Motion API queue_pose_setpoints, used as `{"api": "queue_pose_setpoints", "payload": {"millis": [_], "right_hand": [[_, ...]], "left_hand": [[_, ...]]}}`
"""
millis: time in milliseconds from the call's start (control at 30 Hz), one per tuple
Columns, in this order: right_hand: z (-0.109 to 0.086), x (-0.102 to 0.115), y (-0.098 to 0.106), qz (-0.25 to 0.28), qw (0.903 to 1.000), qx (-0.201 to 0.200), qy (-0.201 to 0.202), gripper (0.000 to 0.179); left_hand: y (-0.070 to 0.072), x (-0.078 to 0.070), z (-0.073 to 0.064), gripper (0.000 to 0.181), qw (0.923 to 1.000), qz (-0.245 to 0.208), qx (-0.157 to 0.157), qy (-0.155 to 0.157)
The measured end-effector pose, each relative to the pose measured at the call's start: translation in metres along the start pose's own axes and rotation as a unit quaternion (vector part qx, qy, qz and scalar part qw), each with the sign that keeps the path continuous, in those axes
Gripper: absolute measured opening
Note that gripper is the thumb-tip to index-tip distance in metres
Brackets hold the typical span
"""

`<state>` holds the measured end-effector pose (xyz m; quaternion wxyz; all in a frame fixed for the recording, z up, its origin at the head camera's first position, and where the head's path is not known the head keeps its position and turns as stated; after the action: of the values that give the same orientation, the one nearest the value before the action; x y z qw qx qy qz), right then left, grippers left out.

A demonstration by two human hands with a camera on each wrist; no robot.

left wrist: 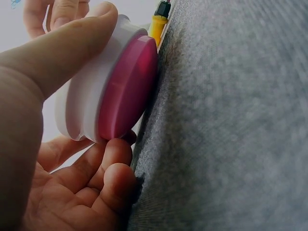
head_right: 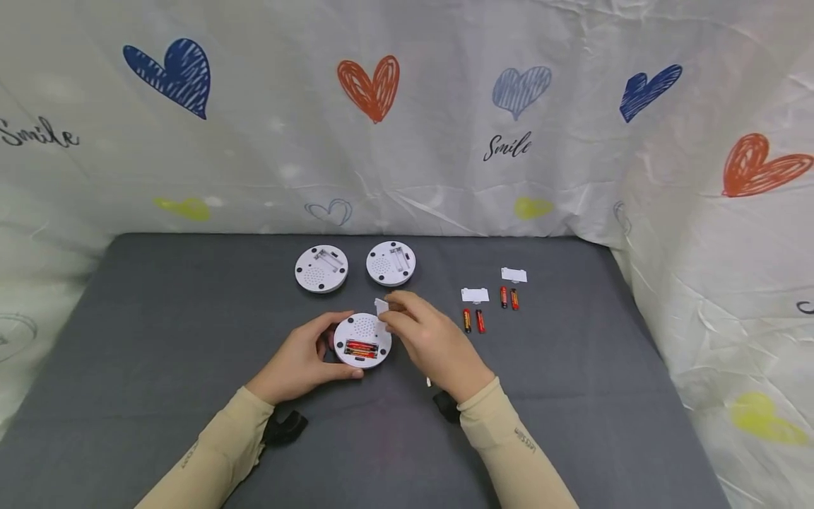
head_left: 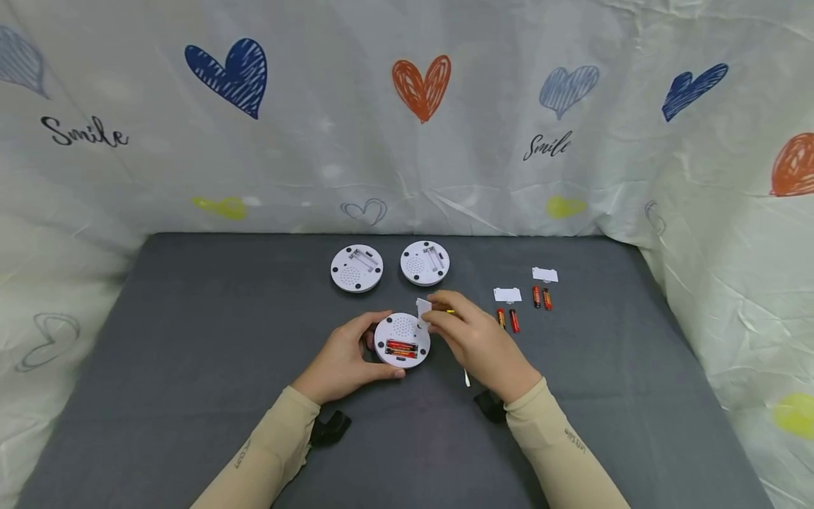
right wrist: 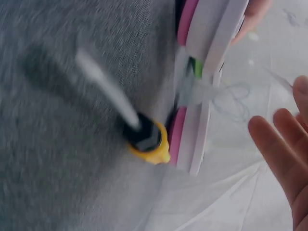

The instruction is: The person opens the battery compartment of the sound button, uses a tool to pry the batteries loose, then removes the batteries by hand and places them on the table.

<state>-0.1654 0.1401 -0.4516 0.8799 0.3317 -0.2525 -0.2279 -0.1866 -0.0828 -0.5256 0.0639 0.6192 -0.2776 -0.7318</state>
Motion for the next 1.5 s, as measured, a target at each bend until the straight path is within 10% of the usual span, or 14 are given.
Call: {"api": "queue_pose_setpoints", "payload": {"millis": [233, 533, 1100, 1500], "right_hand": [[-0.001, -0.027, 0.024, -0.016, 0.9972, -0.07, -0.021, 0.028], [-0.037, -0.084, 0.073, -0.118, 0.9664, -0.144, -0.177, 0.024], [-0.118, -0.113, 0.098, -0.177, 0.8896, -0.036, -0.42, 0.016], [-0.128, -0.116, 0.099, -0.171, 0.884, 0.026, -0.434, 0.014]], "left_hand": [[0.0, 0.001, -0.002, 0.094, 1.0, 0.001, -0.001, 0.003], [-0.002, 0.001, -0.001, 0.094, 1.0, 0.003, -0.002, 0.002], [-0.002, 0.002, -0.002, 0.095, 1.0, 0.004, -0.002, 0.006], [-0.002, 0.0, 0.0, 0.095, 1.0, 0.004, -0.002, 0.001]]}}
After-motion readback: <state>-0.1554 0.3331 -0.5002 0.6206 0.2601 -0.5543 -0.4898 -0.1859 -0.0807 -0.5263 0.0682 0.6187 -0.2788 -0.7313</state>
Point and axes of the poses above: each hand's wrist, its own z-axis towards the middle knuckle, its own y-axis out of the back of the hand, x = y × z, the point moved 5 cm from there along z, towards the middle knuckle, and after that the axes turned 8 degrees about -x, right-handed, at the moved point
